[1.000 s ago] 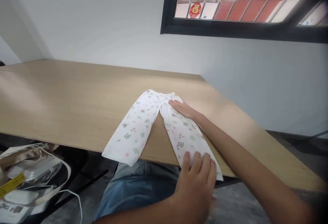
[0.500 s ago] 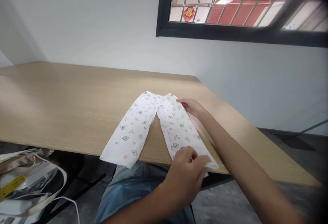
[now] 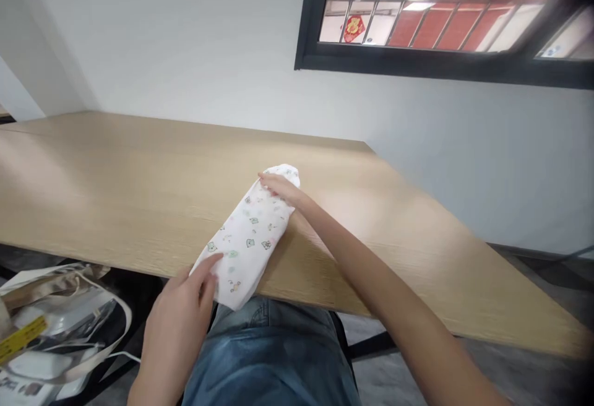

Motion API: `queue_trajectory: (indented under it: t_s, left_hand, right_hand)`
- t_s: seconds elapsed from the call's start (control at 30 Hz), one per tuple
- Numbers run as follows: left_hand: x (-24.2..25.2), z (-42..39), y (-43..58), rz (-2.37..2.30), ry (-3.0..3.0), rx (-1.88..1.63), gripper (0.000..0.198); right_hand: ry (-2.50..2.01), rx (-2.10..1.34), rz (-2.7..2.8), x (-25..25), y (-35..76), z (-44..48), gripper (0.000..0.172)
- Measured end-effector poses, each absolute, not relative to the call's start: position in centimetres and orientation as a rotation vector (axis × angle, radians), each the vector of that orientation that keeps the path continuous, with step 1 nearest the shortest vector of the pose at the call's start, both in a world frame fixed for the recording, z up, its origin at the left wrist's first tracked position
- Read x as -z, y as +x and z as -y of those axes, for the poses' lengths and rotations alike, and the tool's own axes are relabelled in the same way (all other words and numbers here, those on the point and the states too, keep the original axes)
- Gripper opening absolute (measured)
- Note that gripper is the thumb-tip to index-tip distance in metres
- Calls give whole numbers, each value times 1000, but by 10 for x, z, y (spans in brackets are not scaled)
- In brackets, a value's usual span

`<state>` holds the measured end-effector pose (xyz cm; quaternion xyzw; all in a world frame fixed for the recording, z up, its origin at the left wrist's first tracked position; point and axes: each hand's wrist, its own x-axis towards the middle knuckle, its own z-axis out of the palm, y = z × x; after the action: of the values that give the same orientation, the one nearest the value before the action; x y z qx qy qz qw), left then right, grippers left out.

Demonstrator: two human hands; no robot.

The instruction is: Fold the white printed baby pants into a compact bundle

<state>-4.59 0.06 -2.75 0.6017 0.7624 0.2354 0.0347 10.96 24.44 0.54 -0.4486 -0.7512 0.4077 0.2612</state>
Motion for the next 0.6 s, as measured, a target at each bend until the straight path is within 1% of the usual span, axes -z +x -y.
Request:
queue_trajectory:
  t_s: [0.1, 0.2, 0.33, 0.4, 0.53, 0.6]
  left_hand:
    - [37, -1, -43, -2521, 2061, -605, 30]
    - [39, 7, -21, -2519, 2211, -673, 27]
    - [35, 15, 17, -2156, 2357, -904, 26]
    - [28, 4, 28, -2007, 2369, -919, 23]
    - [9, -57, 36, -1571, 2558, -636, 25]
    - [4, -90, 40, -1443, 2614, -536, 28]
  right_hand:
    - [-1203, -1065, 2162, 6, 112, -248, 36]
    - [-1213, -1025, 2232, 3, 134, -247, 34]
    - [-1287, -1007, 2234, -13, 173, -233, 32]
    - [-1296, -1042, 2236, -21, 189, -217, 33]
    - [-1173, -1149, 2379, -26, 204, -182, 35]
    - [-1064, -1129, 2515, -21, 202, -172, 37]
